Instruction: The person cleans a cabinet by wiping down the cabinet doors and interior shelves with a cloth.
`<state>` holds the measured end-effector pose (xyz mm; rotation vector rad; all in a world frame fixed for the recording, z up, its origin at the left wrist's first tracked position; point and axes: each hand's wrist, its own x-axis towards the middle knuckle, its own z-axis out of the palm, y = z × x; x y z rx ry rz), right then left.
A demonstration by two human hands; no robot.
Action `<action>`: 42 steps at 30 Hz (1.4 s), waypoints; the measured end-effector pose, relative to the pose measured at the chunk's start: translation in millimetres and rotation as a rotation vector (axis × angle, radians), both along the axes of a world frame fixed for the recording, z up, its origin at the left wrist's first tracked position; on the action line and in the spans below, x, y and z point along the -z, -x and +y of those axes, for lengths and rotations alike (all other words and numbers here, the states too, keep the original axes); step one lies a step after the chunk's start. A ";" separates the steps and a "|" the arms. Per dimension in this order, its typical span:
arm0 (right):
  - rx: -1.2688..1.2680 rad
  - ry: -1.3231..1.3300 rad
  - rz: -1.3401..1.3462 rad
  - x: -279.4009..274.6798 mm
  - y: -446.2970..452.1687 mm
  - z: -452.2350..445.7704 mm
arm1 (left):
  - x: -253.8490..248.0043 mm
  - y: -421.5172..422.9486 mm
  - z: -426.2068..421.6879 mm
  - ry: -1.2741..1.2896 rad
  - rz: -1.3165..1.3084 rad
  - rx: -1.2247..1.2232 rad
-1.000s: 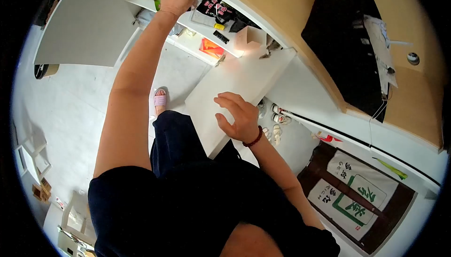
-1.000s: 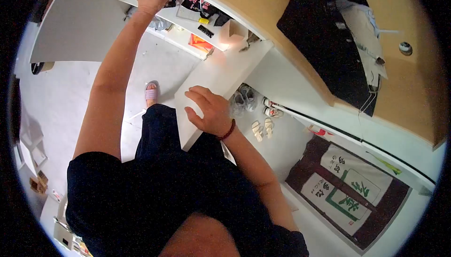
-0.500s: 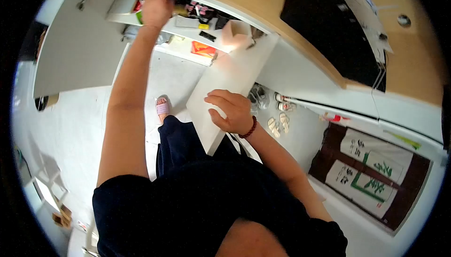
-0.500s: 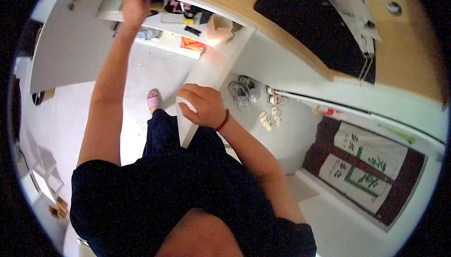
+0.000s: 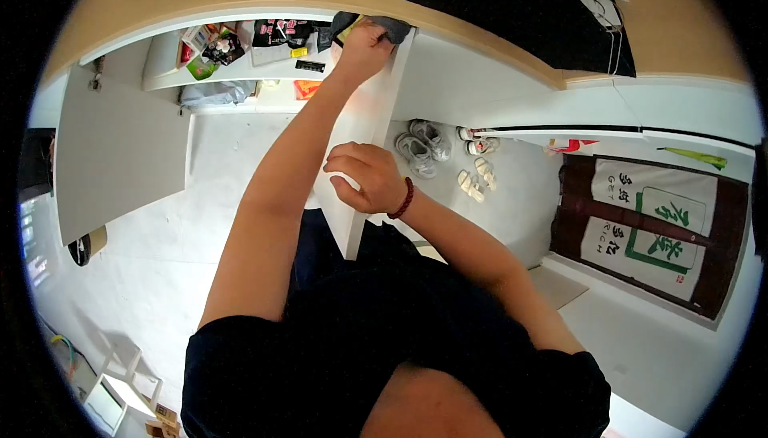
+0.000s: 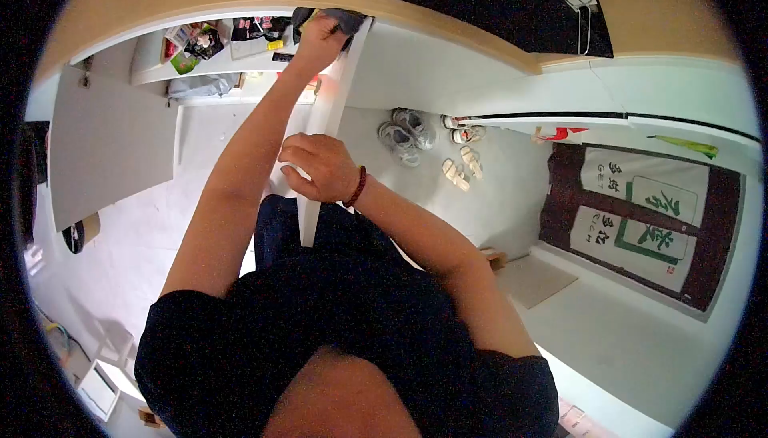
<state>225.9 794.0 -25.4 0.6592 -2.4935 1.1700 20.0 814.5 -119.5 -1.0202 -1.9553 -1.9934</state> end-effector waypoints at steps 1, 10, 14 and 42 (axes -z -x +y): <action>0.002 0.006 -0.001 -0.8 0.6 0.4 | -5.8 -1.2 -5.9 -0.069 -0.090 0.105; 0.168 -0.171 0.134 0.5 -13.2 8.6 | -7.4 -129.8 -117.0 -0.160 -0.938 0.478; 0.430 -0.208 -0.039 -9.6 -22.4 18.9 | -22.5 -203.2 -146.8 -0.152 -1.182 0.498; 0.470 0.351 -0.480 4.8 -28.7 29.2 | 31.6 -135.4 -15.1 -0.113 -0.699 0.021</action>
